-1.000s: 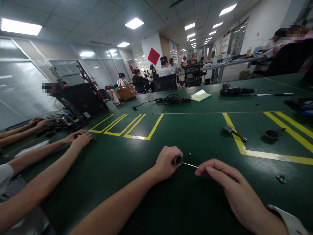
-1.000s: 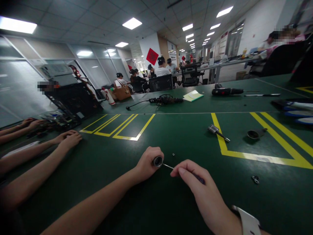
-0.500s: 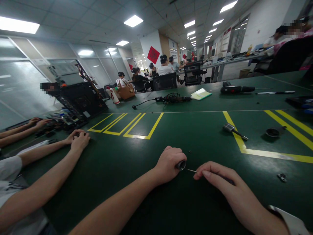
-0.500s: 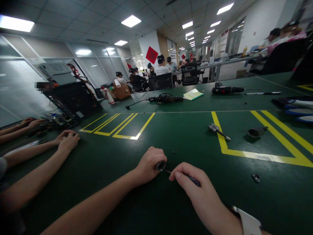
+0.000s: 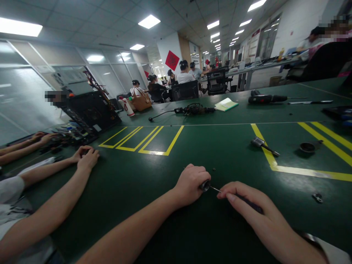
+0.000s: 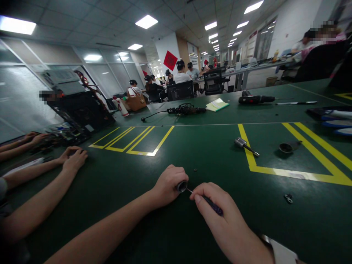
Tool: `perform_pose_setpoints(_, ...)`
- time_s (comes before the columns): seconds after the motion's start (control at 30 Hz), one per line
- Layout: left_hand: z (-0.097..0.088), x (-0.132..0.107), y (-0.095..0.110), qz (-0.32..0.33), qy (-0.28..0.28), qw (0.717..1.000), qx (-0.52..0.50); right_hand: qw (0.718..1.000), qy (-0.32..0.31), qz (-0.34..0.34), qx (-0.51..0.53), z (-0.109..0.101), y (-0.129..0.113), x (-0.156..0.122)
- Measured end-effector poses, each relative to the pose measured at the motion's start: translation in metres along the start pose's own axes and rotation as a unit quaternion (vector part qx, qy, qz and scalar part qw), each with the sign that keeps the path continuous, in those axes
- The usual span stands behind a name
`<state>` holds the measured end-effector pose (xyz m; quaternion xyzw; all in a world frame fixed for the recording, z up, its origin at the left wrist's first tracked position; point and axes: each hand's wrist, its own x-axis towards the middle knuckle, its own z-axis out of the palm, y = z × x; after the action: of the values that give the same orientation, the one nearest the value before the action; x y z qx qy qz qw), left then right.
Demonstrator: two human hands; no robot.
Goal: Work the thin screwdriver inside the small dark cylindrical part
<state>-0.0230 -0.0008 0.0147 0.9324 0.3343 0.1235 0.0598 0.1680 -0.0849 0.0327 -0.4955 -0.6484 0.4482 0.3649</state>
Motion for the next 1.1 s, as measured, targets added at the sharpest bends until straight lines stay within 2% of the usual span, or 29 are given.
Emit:
perform_pose_setpoints(0.23,0.0,0.0,-0.001,-0.018,0.008,1.0,-0.018,1.0,0.014,-0.005,-0.001,-0.001,0.001,-0.001)
perform_pose_setpoints(0.43,0.0,-0.001,0.0,-0.014,0.004,1.0,0.005,0.999,0.027,-0.013,0.011,-0.001,0.001,-0.003)
perform_pose_setpoints(0.5,0.0,-0.001,0.002,-0.028,0.01,0.999,0.022,0.998,0.053,-0.019,0.017,-0.002,0.003,-0.002)
perform_pose_setpoints(0.6,-0.002,-0.002,0.008,-0.062,0.019,0.997,0.05,0.99,0.131,-0.027,0.054,-0.004,0.011,0.0)
perform_pose_setpoints(0.7,-0.006,-0.002,0.015,-0.07,0.008,0.996,0.061,0.979,0.185,-0.002,0.086,-0.006,0.02,0.007)
perform_pose_setpoints(0.87,-0.016,-0.001,0.023,-0.069,-0.016,0.996,0.048,0.976,0.18,0.078,0.098,-0.006,0.028,0.019)
perform_pose_setpoints(1.1,-0.026,0.002,0.031,-0.063,-0.068,0.993,0.071,0.975,0.184,0.079,0.101,-0.004,0.033,0.023)
